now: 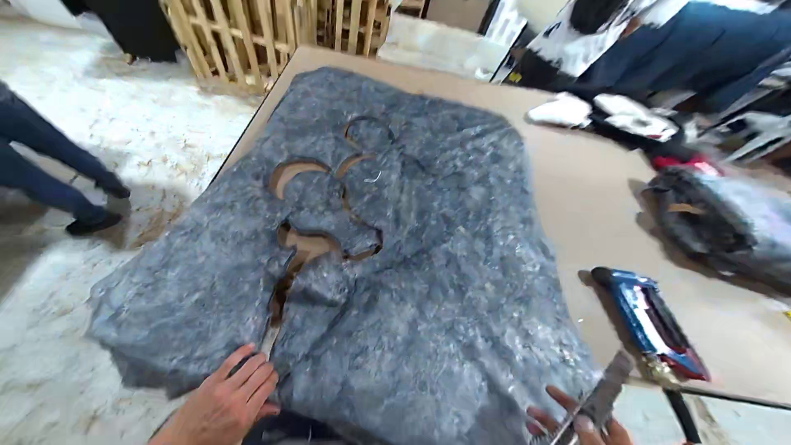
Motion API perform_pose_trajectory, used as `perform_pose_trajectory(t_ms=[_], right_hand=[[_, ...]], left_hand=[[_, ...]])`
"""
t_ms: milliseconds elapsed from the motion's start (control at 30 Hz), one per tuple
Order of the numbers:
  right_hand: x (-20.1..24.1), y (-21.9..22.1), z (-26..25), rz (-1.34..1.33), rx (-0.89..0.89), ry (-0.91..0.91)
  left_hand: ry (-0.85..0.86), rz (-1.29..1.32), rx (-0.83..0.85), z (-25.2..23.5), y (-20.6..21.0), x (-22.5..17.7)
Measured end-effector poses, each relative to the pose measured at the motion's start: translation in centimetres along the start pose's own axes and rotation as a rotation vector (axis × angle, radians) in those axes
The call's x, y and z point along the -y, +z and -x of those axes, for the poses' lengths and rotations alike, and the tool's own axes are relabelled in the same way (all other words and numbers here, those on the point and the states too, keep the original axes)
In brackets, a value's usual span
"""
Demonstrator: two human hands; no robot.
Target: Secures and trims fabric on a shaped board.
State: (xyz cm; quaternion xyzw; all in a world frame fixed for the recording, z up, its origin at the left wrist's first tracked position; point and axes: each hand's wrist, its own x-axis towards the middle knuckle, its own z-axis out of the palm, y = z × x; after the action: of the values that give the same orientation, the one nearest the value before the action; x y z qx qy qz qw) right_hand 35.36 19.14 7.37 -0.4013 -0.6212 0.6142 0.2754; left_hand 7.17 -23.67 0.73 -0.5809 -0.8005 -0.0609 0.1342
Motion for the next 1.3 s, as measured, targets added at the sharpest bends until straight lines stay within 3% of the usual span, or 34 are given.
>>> perform_pose_trajectory(t_ms=[200, 267, 333, 433, 500, 567, 667, 833, 967, 1100, 1233, 1300], right_hand=[[1.4, 6.5, 3.4, 0.128, 0.276, -0.007], [2.8, 9.1, 5.5, 0.217, 0.407, 0.015], [4.3, 11.6, 7.6, 0.32, 0.564, 0.079], [6.6, 15.1, 10.0, 0.623, 0.832, 0.078], [8.0, 16.8, 10.5, 0.883, 0.963, -0.115], [9.3, 17.8, 10.5, 1.057, 1.014, -0.316], [10.2, 18.3, 9.5, 1.189, 1.035, -0.463], [8.6, 18.5, 6.1, 1.137, 1.081, -0.552], [6.1, 18.6, 4.4, 1.008, 1.064, -0.614], [4.5, 19.3, 4.0, 0.914, 1.109, -0.675], [4.1, 21.0, 4.7, 0.902, 1.144, -0.757], [4.4, 22.0, 5.0, 0.929, 1.156, -0.779]], left_hand=[[-0.031, 0.095, 0.123, 2.9, -0.8, -2.3], [-0.113, 0.3, 0.156, 2.3, -1.4, -1.4], [-0.329, 0.627, 0.245, 0.4, -3.7, 0.3], [-0.646, 0.731, 0.701, -5.2, -7.7, 2.9], [-0.634, 0.636, 0.949, -8.0, -8.0, 3.0], [-0.542, 0.582, 1.057, -9.1, -7.4, 2.6], [-0.504, 0.541, 1.105, -9.5, -5.8, 2.1], [-0.85, 0.827, 1.169, -10.6, -4.4, 3.2], [-0.971, 0.885, 1.179, -10.2, -4.1, 3.8], [-0.811, 0.736, 1.18, -10.6, -4.2, 3.6], [-0.343, 0.6, 1.062, -11.2, -3.9, 3.7], [-0.197, 0.59, 1.037, -11.1, -3.1, 4.2]])
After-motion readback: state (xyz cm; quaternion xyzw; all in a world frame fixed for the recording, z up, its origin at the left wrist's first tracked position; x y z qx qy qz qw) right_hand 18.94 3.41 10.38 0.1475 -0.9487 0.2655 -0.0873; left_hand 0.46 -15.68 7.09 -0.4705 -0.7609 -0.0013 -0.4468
